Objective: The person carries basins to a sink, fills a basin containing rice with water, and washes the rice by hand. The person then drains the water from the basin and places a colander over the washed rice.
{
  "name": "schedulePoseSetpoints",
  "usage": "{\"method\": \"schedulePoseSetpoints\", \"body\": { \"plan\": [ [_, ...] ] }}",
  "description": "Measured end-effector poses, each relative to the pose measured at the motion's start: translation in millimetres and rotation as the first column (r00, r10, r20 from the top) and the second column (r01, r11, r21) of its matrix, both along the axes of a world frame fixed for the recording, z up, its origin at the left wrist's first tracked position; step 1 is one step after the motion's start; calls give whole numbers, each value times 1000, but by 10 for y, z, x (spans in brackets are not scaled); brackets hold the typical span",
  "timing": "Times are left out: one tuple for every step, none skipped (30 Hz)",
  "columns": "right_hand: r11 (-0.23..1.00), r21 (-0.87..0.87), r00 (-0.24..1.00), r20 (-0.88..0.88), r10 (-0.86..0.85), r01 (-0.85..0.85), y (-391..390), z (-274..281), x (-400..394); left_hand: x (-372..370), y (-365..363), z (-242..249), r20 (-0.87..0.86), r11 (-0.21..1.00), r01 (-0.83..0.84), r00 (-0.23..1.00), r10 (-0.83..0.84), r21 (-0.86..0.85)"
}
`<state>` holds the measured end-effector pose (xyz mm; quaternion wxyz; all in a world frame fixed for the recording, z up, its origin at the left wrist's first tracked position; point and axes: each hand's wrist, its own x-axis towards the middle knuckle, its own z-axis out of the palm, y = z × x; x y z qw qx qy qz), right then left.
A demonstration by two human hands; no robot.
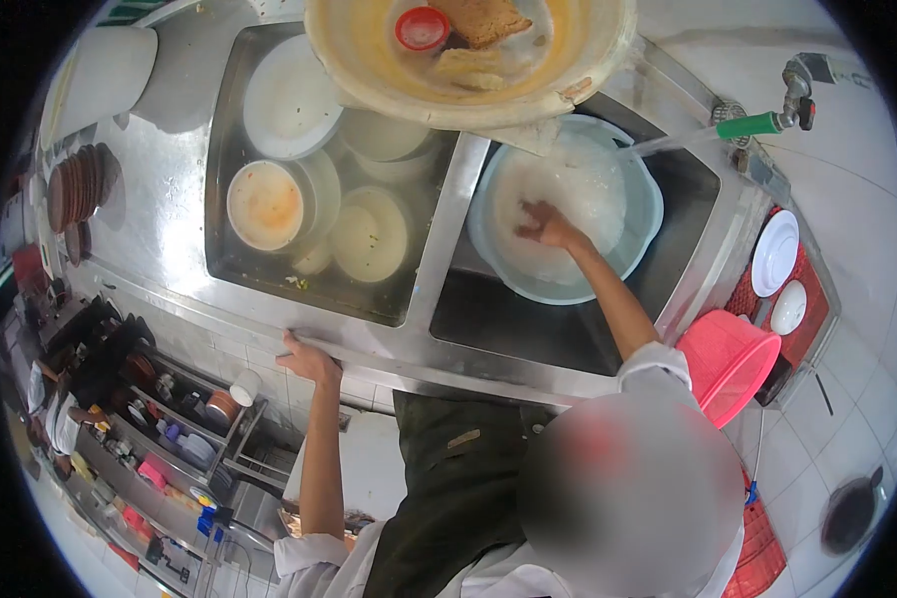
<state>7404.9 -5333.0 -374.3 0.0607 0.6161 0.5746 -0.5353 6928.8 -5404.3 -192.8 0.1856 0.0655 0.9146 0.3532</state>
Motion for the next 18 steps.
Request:
{"method": "schedulePoseSetpoints", "body": {
  "plan": [
    [994, 45, 993, 68, 100, -103, -137, 73, 96, -5, -8, 0, 27, 1000, -9, 1000, 9, 6],
    [975, 84, 971, 139, 193, -205, -269, 136, 162, -12, -11, -2, 54, 1000, -16, 998, 15, 13],
    [975, 83, 971, 141, 194, -207, -316, 305, 197, -10, -6, 0, 56, 1000, -17, 998, 16, 12],
    [969, -9, 933, 268, 239, -246, -318, 558, 241, -5, -1, 6, 55, 1000, -16, 998, 15, 17],
    [957, -107, 876, 384, 290, -270, -348, 722, 275, 0, -2, 16, 53, 1000, -15, 999, 14, 20],
    [958, -111, 878, 383, 288, -266, -438, 738, 320, -1, 0, 24, 53, 1000, -11, 999, 10, 16],
    [978, -110, 873, 441, 209, -179, -549, 699, 400, 4, 7, 33, 49, 1000, -11, 999, 10, 6],
    [990, -104, 857, 499, 131, -91, -640, 653, 481, 18, 10, 43, 46, 1000, -12, 999, 12, -4],
    [991, -105, 857, 499, 128, -87, -780, 387, 580, 52, 28, 82, 48, 1000, -8, 999, 8, -5],
    [981, -76, 826, 531, 192, -180, -939, -69, 674, 98, 64, 137, 62, 1000, -25, 998, 25, -5],
    [961, -49, 788, 562, 251, -271, -1009, -423, 717, 133, 93, 167, 76, 999, -41, 996, 42, -5],
    [963, -49, 790, 561, 246, -265, -976, -632, 706, 153, 102, 174, 75, 999, -35, 997, 36, -5],
    [959, -193, 792, 542, 282, -210, -916, -809, 672, 162, 110, 182, 65, 999, -39, 997, 40, -24],
    [930, -334, 796, 516, 317, -154, -861, -940, 656, 162, 117, 187, 55, 998, -44, 997, 46, -43],
    [930, -335, 799, 513, 313, -149, -836, -1037, 669, 131, 85, 153, 51, 998, -38, 998, 40, -44],
    [936, -315, 842, 451, 295, -159, -823, -1091, 690, 91, 42, 96, 46, 1000, -18, 999, 18, 1],
    [942, -291, 879, 388, 278, -169, -810, -1132, 707, 47, 18, 35, 41, 999, 0, 999, -2, 50],
    [943, -281, 884, 377, 278, -177, -764, -1134, 697, 61, 49, 66, 41, 999, 3, 999, -5, 53]
  ]
}}
